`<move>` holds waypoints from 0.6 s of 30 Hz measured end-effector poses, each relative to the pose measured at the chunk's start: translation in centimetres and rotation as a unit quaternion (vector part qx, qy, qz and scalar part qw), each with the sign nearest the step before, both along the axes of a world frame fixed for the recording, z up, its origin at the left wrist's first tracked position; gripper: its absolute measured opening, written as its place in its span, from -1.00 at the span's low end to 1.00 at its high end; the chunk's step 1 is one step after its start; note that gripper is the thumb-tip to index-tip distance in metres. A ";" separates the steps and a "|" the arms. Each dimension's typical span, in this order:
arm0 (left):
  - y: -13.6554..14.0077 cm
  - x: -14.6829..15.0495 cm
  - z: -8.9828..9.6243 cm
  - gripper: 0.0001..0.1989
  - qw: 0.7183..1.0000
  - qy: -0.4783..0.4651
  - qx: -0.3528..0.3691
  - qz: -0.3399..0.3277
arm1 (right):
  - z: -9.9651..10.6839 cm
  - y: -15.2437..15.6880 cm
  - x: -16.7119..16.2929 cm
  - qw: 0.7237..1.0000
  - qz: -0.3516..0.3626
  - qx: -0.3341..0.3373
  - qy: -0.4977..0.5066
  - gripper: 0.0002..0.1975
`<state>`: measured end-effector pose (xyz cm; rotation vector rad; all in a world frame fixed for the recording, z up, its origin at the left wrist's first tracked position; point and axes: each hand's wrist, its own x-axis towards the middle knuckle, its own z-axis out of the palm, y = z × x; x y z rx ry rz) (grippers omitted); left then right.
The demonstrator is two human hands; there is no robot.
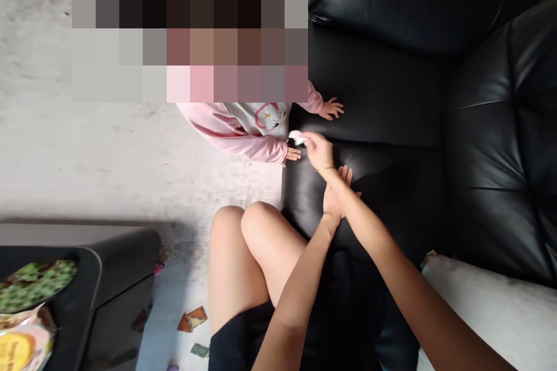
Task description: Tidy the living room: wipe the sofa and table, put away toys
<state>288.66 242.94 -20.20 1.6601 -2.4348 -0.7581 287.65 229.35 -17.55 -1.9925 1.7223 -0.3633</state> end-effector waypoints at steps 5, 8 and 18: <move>0.1 -0.1 0.6 -0.24 1.000 0.020 -0.011 0.019 | -0.2 -0.1 -10.5 0.981 -0.157 0.013 0.118 -0.59; 0.1 -0.1 0.7 -0.24 0.999 0.023 -0.014 0.025 | -1.5 -0.1 -12.3 0.970 -0.167 0.066 0.167 -0.58; 0.0 -0.2 -0.6 -0.27 1.000 -0.006 -0.009 0.009 | -2.3 -2.4 3.2 0.966 -0.086 0.127 -0.209 -0.77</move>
